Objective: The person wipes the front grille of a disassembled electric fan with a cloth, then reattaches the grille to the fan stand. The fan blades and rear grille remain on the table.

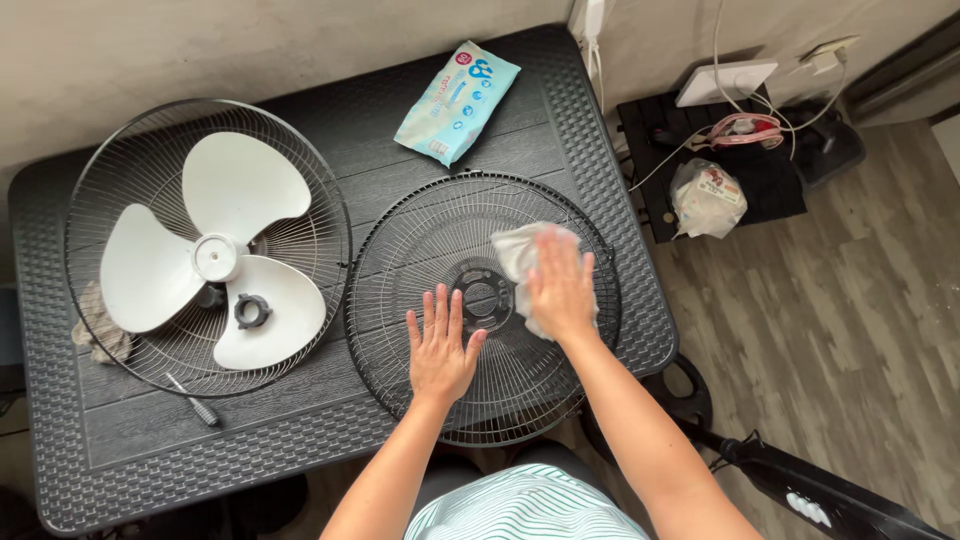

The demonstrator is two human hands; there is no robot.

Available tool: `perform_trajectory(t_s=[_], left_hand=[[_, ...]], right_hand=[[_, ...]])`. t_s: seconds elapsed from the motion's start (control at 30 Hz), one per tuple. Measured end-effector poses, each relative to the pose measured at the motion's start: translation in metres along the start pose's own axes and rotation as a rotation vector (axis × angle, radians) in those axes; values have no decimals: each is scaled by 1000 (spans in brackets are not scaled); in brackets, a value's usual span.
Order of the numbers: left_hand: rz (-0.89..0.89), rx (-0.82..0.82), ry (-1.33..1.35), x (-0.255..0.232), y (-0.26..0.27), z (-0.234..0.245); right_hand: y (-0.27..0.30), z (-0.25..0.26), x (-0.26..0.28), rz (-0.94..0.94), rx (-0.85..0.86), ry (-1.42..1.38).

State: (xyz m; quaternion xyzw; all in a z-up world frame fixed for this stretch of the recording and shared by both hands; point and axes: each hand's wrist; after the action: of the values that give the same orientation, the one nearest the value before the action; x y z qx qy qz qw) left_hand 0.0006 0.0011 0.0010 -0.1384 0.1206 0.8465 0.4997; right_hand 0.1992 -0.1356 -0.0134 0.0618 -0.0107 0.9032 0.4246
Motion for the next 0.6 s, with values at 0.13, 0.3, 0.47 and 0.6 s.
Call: perform_trajectory(t_s=[0.13,0.3,0.47,0.6], left_hand=[[-7,-37,-13,0,5,2],[-8,-24,2,-5,1,4],[-26,-42,-8,-7,-2,4],[-17,-65,-5,-6,2,4]], right_hand=[[-15,-17,-38,-275,-61,-283],[-20,-18,-53,-516,46,-417],[8,-8,-9,-207,-11,-101],[47,3,12,27,-43,-63]])
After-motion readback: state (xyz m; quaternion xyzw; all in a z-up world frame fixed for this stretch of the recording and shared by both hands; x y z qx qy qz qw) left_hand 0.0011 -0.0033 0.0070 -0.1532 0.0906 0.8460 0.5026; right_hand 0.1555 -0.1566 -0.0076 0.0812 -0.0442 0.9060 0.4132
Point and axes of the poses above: each hand's wrist, its own y-axis away from the middle knuckle, its own z-axis out of the back of the hand, x = y × z, and after that the axes turned 5 degrees about y, right-handed
